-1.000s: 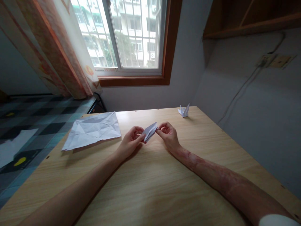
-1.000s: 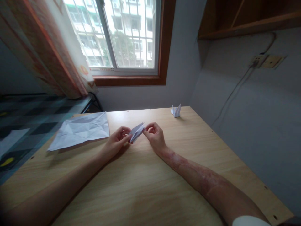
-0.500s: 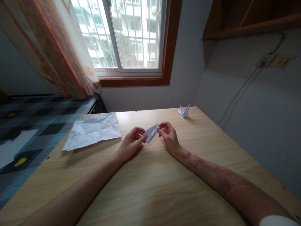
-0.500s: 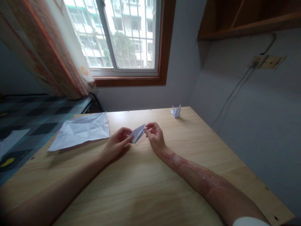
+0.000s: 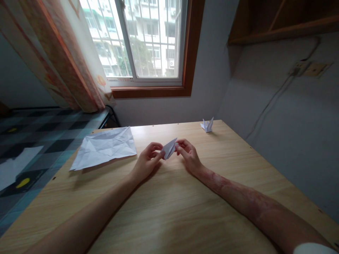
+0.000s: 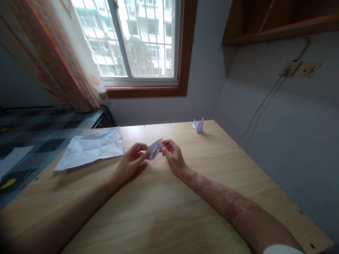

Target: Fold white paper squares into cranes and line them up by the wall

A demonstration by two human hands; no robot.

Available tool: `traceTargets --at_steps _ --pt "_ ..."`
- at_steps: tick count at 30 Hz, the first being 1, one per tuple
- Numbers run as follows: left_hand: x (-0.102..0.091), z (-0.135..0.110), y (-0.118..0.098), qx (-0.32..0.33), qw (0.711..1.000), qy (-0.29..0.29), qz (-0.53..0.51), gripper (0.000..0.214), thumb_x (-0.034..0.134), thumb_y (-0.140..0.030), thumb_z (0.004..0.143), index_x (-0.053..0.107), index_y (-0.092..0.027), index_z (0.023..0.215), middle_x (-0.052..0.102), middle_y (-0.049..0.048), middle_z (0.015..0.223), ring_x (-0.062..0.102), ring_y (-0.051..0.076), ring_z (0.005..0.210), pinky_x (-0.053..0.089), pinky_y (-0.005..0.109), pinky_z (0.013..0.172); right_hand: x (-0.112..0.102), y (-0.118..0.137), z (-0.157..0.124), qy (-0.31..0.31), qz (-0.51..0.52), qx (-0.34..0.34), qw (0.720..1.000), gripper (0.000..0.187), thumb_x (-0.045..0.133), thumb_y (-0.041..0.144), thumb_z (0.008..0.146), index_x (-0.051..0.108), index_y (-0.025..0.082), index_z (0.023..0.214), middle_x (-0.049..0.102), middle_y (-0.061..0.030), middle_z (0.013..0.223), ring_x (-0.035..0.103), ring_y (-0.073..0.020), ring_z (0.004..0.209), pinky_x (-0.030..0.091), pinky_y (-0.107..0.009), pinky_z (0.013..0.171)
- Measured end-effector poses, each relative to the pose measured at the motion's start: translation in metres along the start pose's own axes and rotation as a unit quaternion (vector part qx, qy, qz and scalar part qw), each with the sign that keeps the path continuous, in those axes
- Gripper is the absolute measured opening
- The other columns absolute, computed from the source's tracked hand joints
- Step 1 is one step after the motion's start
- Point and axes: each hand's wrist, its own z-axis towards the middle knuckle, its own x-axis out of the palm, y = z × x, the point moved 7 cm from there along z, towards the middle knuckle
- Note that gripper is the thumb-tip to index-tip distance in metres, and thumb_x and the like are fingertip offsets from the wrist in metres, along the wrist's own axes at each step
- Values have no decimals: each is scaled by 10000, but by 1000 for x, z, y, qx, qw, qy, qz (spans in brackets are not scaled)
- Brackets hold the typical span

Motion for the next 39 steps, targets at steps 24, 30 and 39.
traceTargets --at_steps 24,30,39 --pt "-5 3 -2 10 996 4 -91 418 913 -369 876 725 -195 1206 782 86 1171 746 252 1076 577 360 956 10 20 -5 49 -155 -107 981 122 714 222 949 815 256 1007 756 -25 979 692 -202 941 557 -350 854" --pt "-8 2 -4 38 996 -36 -70 360 942 -376 855 742 -197 1094 774 62 1101 756 216 954 602 353 903 7 21 -5 32 -159 -105 981 133 706 180 906 807 243 967 744 -22 958 681 -193 906 550 -344 842" --pt "-7 2 -12 41 996 -31 -75 309 911 -438 891 757 -178 957 771 48 971 738 205 912 606 335 882 7 20 -6 35 -161 -91 982 140 676 203 910 780 233 998 767 -35 1013 704 -214 972 564 -370 911"
